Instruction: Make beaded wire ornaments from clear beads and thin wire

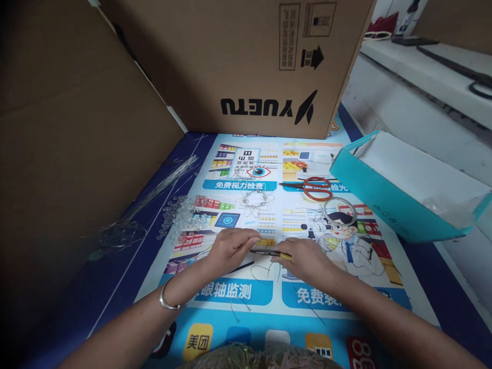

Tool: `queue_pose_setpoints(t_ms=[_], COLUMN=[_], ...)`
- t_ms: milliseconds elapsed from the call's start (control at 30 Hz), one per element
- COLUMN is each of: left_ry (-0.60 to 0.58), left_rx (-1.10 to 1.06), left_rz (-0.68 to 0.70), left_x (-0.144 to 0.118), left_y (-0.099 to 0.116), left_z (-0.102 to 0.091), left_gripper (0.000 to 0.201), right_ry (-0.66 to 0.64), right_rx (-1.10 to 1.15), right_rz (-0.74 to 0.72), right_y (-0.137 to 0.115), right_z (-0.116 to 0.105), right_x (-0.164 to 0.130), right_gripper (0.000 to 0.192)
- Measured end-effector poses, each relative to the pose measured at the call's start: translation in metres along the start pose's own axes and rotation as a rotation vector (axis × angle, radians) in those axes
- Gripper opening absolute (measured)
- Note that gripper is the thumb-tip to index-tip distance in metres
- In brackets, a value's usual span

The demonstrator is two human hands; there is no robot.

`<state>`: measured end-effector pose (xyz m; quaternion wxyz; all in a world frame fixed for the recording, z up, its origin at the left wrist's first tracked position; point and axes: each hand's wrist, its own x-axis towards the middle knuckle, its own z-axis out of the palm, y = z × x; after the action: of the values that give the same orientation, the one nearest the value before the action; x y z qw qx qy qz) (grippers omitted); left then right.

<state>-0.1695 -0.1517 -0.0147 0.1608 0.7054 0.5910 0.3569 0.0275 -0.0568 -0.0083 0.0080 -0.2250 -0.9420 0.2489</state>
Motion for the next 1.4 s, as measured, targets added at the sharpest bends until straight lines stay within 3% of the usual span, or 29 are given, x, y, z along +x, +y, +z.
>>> queue_pose_setpoints(t_ms=[200,267,367,500,600,733,900,1067,1400], left_ry=[0.036,-0.025,-0.215,-0.374,-0.420,-0.461,-0.410,-0.558,-0.637], left_rx=[-0.022,-0.026,0.031,0.290,0.561,0.702,0.679,0.556,0.582], left_rz=[-0.347,-0.423,-0.447,-0.395,-0.347,-0.328,-0.248,-0.151,-0.072], left_x=[0.012,0.015,0.017,0.013,0.009,0.005,0.000,-0.007,-0.015], left_y=[-0.006,-0.011,-0.016,-0.015,-0.011,-0.004,0.018,0.039,0.043], left_z=[-0.021,-0.032,-0.045,-0.045,-0.038,-0.034,-0.035,-0.022,-0.004], left_gripper=[0.029,0.028,0.025,0.024,0.030,0.033,0.025,0.020,0.018], right_ry=[0.208,0.286,0.400,0.471,0.479,0.461,0.463,0.458,0.449], right_rx=[-0.242,-0.238,-0.131,-0.008,0.022,0.019,0.033,0.026,0.018], right_rz=[-0.088,-0.124,-0.101,-0.022,-0.021,-0.027,-0.013,-0.009,-0.040], right_y=[0.009,0.015,0.026,0.034,0.034,0.033,0.033,0.033,0.035], right_z=[0.011,0.012,0.013,0.013,0.014,0.014,0.014,0.014,0.015], right_x=[0.002,0.003,0.007,0.012,0.014,0.014,0.014,0.014,0.014], right_gripper=[0.020,0.020,0.022,0.023,0.024,0.024,0.024,0.024,0.023])
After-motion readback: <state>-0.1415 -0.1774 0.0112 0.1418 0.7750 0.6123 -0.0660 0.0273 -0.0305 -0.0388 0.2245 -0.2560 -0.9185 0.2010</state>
